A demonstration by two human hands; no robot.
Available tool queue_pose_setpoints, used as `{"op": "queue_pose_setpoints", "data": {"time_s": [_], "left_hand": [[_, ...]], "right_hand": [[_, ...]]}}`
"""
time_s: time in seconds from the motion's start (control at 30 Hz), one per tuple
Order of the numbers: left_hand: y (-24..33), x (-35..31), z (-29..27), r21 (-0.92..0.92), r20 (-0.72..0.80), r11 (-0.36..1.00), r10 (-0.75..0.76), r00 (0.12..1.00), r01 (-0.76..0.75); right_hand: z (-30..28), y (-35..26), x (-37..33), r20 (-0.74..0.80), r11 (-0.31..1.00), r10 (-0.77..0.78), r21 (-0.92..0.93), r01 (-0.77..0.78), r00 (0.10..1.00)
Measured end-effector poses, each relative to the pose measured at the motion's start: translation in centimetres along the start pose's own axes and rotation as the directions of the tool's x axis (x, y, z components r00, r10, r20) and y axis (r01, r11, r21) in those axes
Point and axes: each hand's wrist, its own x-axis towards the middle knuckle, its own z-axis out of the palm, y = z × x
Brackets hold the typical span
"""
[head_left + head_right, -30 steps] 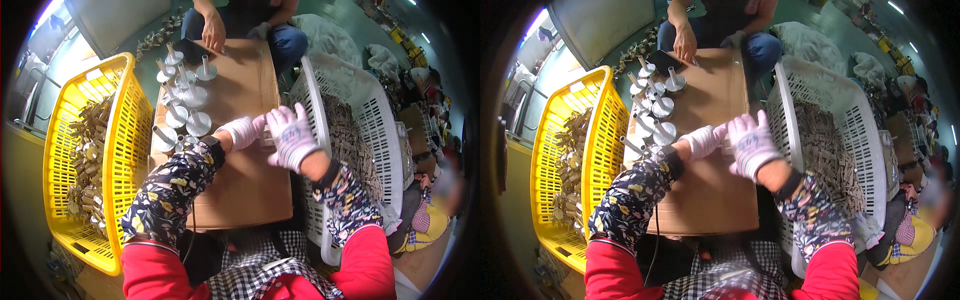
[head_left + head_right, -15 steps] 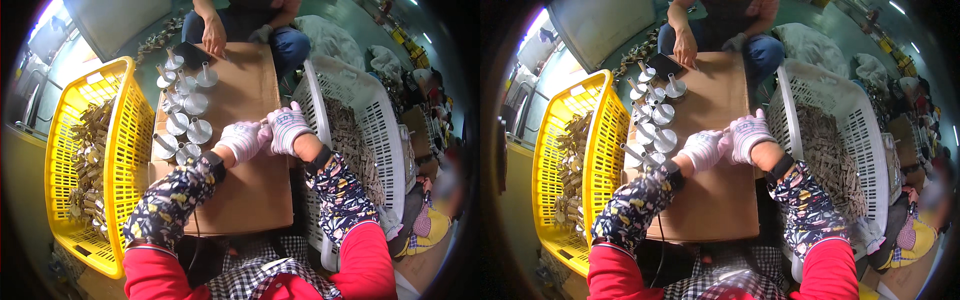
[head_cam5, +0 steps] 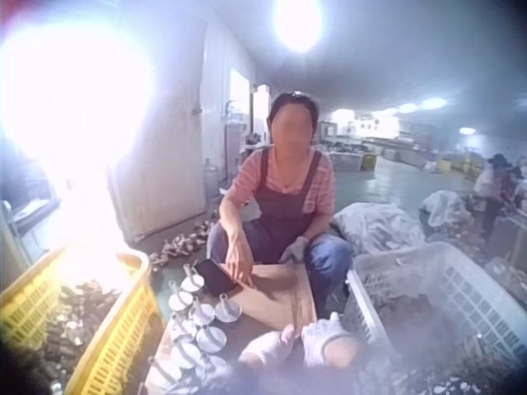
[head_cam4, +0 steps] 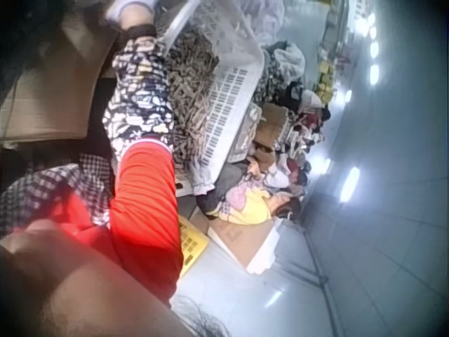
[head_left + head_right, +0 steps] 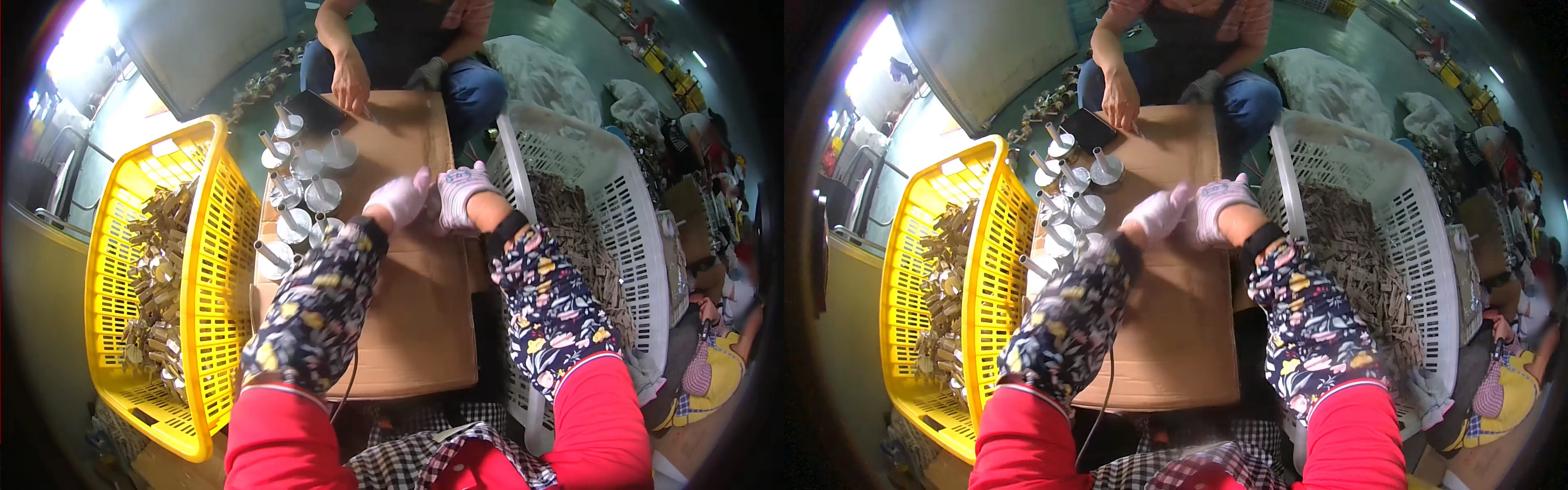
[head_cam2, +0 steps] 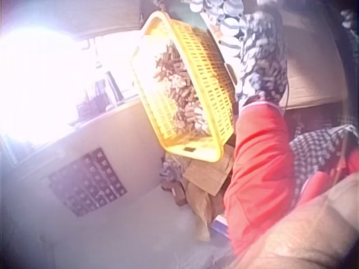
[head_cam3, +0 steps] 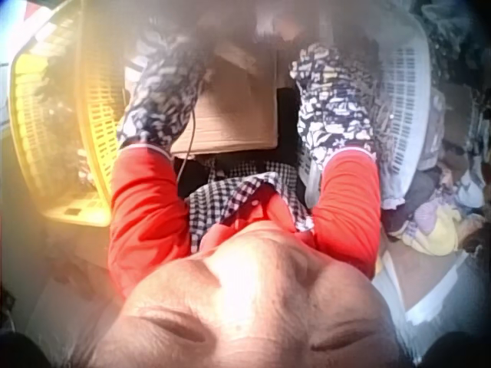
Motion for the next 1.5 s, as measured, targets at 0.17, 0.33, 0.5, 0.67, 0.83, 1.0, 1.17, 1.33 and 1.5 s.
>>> {"op": "queue_pose_setpoints", "data": {"time_s": [0.17, 0.33, 0.5, 0.67, 0.83, 1.0, 1.17, 1.33, 1.5], "left_hand": [[2.1, 0.3, -0.8, 0.086, -0.08, 0.995, 0.052, 0.995, -0.045], [-6.1, 8.1, -1.1, 0.462, 0.074, 0.842, 0.276, 0.958, -0.278], [1.3, 3.4, -1.3, 0.126, -0.296, 0.992, 0.036, 0.954, 0.001], [0.2, 6.1, -4.2, 0.146, -0.189, 0.988, -0.025, 0.982, 0.053], [-0.8, 9.3, -5.9, -0.005, -0.209, 0.981, -0.193, 0.959, 0.196], [2.2, 9.1, -5.3, 0.204, -0.336, 0.978, 0.037, 0.941, 0.034], [1.1, 11.3, -8.2, 0.136, -0.342, 0.979, -0.097, 0.935, 0.151], [1.6, 9.9, -6.6, 0.159, -0.251, 0.975, -0.11, 0.962, 0.153], [1.3, -0.3, 0.2, 0.172, -0.254, 0.981, -0.041, 0.966, 0.087]], "right_hand": [[-1.5, 2.9, 3.0, 0.397, 0.956, -0.219, 0.27, 0.115, 0.892], [4.3, -1.5, 3.3, -0.538, 0.94, -0.011, -0.293, -0.175, 0.843], [0.5, 3.3, 6.1, -0.166, 0.998, -0.017, -0.064, 0.006, 0.986], [-2.4, 2.8, 6.6, -0.232, 0.983, -0.017, -0.183, -0.026, 0.973], [-2.9, 3.1, 9.0, -0.29, 0.986, 0.0, -0.159, -0.048, 0.957], [-5.1, 8.0, 14.4, 0.428, 0.971, -0.069, 0.238, -0.039, 0.901], [-5.4, 5.2, 11.5, -0.29, 0.999, -0.047, -0.036, 0.038, 0.956], [-6.1, 5.2, 8.4, -0.091, 0.993, -0.116, 0.015, 0.118, 0.989], [-0.8, 0.6, 0.3, 0.004, 0.98, -0.145, -0.136, 0.144, 0.989]]}}
